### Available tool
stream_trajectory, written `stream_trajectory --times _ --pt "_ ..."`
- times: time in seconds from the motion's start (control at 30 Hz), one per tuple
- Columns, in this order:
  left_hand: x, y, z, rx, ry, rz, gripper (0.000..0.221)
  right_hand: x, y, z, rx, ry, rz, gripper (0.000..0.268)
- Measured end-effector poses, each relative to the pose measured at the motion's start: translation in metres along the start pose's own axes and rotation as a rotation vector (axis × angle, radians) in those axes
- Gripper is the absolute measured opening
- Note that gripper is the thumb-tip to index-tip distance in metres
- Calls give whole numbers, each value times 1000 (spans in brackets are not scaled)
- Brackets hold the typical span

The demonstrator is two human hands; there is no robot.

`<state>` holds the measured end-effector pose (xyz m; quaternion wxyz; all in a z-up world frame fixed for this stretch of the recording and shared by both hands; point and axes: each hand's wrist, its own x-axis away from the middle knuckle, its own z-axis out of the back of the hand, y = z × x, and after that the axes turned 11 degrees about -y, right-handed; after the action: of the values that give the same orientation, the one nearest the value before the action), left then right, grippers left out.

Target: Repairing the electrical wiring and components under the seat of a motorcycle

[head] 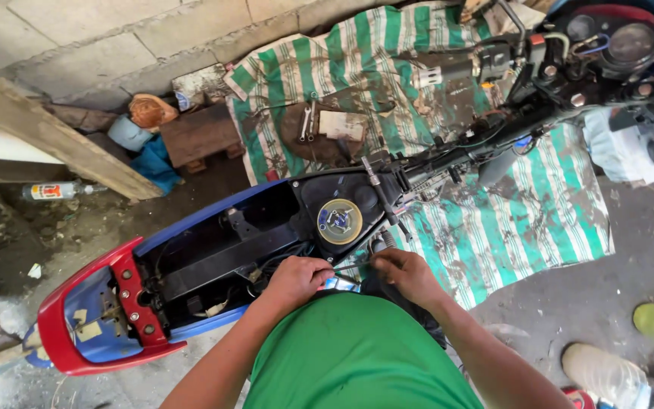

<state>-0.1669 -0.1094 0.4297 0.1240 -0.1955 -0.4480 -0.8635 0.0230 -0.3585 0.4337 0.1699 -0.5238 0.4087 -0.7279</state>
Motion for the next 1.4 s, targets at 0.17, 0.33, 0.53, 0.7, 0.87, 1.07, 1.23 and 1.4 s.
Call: stream_trajectory --times 0.17,0.33,0.53,0.7,0.87,1.07,1.23,1.4 --pt "-15 -5 -13 -14 18 -26 17 10 -26 -15 -565 134 -200 63" --pt "-26 3 -25 -123 3 -128 17 4 -13 -23 -814 106 -52 34" --pt "-43 -6 -38 -138 -81 -261 33 9 29 19 -631 277 -5 32" --pt "-32 -36 -27 -180 -226 -91 34 18 187 108 349 264 -481 56" --pt "-12 -55 -16 -175 -162 -44 37 102 336 121 828 -66 -865 39" --pt "-19 -68 -15 -114 -99 1 37 107 410 90 1119 -473 -794 43" --pt "-38 -42 -2 -158 -148 -72 36 77 246 78 85 164 -743 35" --pt "-53 -13 15 -264 -222 -95 34 64 168 83 76 287 -494 36"
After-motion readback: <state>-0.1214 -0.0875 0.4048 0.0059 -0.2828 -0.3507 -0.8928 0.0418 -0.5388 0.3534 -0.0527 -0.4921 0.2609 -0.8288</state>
